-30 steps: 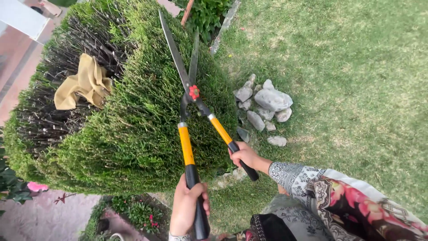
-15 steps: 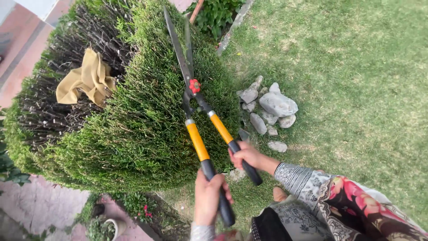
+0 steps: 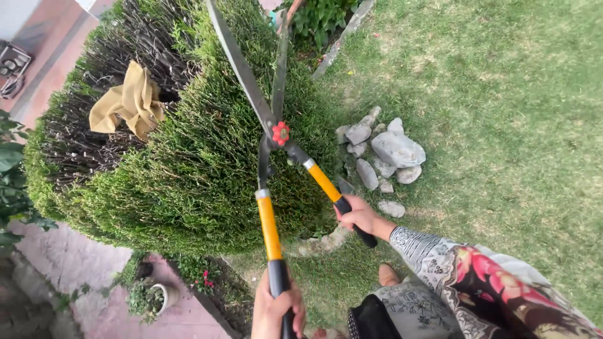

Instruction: Trim an outdoor bush into a rounded shape using long-handled garden shears.

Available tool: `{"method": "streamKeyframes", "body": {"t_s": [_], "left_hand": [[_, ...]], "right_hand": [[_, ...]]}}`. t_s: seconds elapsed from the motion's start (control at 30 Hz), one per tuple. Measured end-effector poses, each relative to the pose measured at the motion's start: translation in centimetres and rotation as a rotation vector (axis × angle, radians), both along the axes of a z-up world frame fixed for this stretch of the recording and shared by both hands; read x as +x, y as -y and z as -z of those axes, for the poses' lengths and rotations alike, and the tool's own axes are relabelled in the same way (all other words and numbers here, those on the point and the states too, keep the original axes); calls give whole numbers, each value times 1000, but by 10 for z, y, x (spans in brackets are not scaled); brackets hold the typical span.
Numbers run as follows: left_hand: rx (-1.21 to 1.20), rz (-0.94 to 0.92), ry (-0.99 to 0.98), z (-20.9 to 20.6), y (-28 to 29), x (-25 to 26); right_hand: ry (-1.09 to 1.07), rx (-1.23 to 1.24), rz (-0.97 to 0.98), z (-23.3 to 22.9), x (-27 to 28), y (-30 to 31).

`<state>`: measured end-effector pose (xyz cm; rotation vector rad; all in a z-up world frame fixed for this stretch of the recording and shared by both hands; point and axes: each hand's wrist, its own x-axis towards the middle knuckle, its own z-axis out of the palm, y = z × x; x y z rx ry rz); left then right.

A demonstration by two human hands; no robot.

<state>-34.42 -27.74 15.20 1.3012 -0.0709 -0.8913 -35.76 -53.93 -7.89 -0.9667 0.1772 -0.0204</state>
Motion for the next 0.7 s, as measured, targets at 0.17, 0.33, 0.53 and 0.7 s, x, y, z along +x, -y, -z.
{"method": "streamKeyframes", "body": {"t_s": [0.17,0.33,0.53,0.7], "left_hand": [[91,-11,-46,4,-10,-5],[-23,-99,-38,-1,-3,4],[69,-140,66,65,57,13],[-136,-163,30,96,72,-3]], "right_hand": [[-8,-194,-5,-22,-8,5],[-70,-215,-16,-46,3,0],[-47,-87,17,-47,22,-54],[-12,-101,34,-35,10,-41]]}}
